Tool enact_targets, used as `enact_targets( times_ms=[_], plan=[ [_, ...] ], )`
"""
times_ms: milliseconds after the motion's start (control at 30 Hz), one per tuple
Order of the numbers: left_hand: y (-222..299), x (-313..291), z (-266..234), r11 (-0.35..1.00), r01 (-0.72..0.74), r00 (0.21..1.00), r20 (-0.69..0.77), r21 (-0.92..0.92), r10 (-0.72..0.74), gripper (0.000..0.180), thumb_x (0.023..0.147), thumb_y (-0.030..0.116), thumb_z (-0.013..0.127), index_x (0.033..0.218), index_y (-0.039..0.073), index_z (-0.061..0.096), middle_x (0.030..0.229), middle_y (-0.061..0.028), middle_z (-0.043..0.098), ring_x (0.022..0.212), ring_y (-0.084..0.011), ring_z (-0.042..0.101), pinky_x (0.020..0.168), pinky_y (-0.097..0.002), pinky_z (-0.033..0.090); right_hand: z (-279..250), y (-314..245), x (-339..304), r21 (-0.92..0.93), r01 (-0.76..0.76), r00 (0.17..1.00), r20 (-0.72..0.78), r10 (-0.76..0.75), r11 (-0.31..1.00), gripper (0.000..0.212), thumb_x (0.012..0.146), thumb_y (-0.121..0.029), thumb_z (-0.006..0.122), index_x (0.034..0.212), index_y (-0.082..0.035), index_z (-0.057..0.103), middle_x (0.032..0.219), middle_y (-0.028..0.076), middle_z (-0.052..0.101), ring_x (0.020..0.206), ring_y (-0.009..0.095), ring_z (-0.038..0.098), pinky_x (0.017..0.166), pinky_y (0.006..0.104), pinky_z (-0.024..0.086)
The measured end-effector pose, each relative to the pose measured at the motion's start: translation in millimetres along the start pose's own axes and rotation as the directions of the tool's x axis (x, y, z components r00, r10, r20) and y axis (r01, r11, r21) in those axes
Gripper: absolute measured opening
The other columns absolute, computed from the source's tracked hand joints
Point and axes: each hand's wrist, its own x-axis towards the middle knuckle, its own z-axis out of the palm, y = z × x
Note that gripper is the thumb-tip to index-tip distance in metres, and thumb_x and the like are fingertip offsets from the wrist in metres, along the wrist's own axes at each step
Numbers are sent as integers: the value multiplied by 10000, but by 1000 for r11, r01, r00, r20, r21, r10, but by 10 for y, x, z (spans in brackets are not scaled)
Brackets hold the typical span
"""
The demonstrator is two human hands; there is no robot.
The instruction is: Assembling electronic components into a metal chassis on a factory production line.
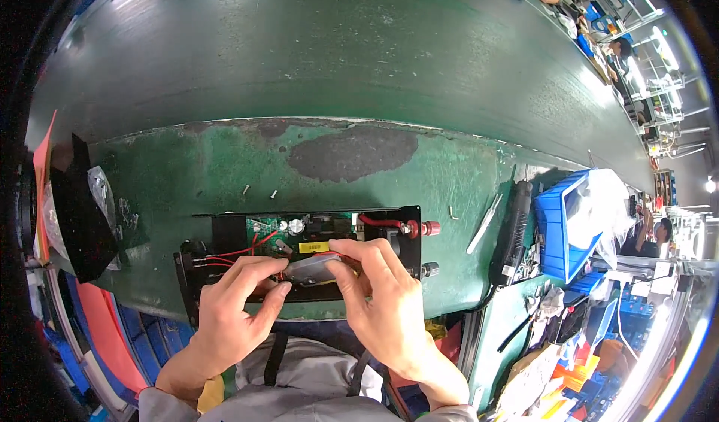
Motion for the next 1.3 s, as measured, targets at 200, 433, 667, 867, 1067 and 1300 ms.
enact_targets(
  times_ms=[200, 433, 667, 867, 1067, 1300],
  plan=[
    [52, 51, 0, 998, 63, 997, 37, -27, -62, 291, 894, 8, 795, 1165, 9, 688, 1075, -116, 720, 770, -189, 768, 681, -300, 616, 10, 23, 12, 2, 34, 999, -18, -34, 999, 254, 1023, -29, 675, 1275, -7, 690, 944, 54, 636, 598, 51, 578, 521, 236, 440],
    [102, 79, 48, 994, 76, 996, 33, 74, -79, 269, 904, 103, 810, 1142, 30, 708, 1055, -70, 722, 770, -167, 761, 642, -292, 591, -279, -47, -20, -39, 111, 989, 104, -107, 993, 262, 1006, 2, 657, 1260, -14, 717, 903, 82, 663, 613, 109, 606, 559, 264, 462],
    [108, 60, 62, 988, 40, 999, 3, 147, -41, 222, 931, 183, 795, 1095, 46, 732, 1018, -58, 716, 756, -213, 758, 642, -325, 578, -152, 57, 162, -316, 231, 961, -75, -267, 920, 195, 964, -42, 711, 1155, -36, 745, 943, 127, 705, 767, 288, 698, 690, 343, 549],
    [95, 12, 53, 993, 51, 998, 16, 103, -53, 187, 940, 155, 776, 1091, 54, 730, 1041, -76, 697, 830, -267, 756, 682, -374, 583, -278, -130, 41, -288, 222, 870, -372, -323, 931, 199, 935, -7, 751, 1133, -30, 749, 1049, 88, 714, 713, 127, 638, 607, 264, 495],
    [271, -315, -246, 955, -255, 937, -206, 153, 283, 207, 867, 28, 800, 1061, 44, 730, 1078, -117, 703, 929, -301, 720, 750, -385, 587, -517, 437, -120, -209, 36, 924, -366, -112, 977, 351, 1024, -183, 688, 1313, 12, 646, 1053, 113, 682, 841, 186, 651, 742, 306, 518],
    [-188, -419, -631, 997, 76, 855, -516, 24, -53, 303, 984, 91, 706, 1259, -23, 644, 1201, -141, 672, 1134, -250, 661, 1019, -372, 510, -591, 351, 8, -45, -167, 985, 31, 168, 985, 591, 1037, -424, 652, 1307, 100, 624, 1113, 140, 731, 1035, 187, 641, 994, 345, 483]
  ],
)
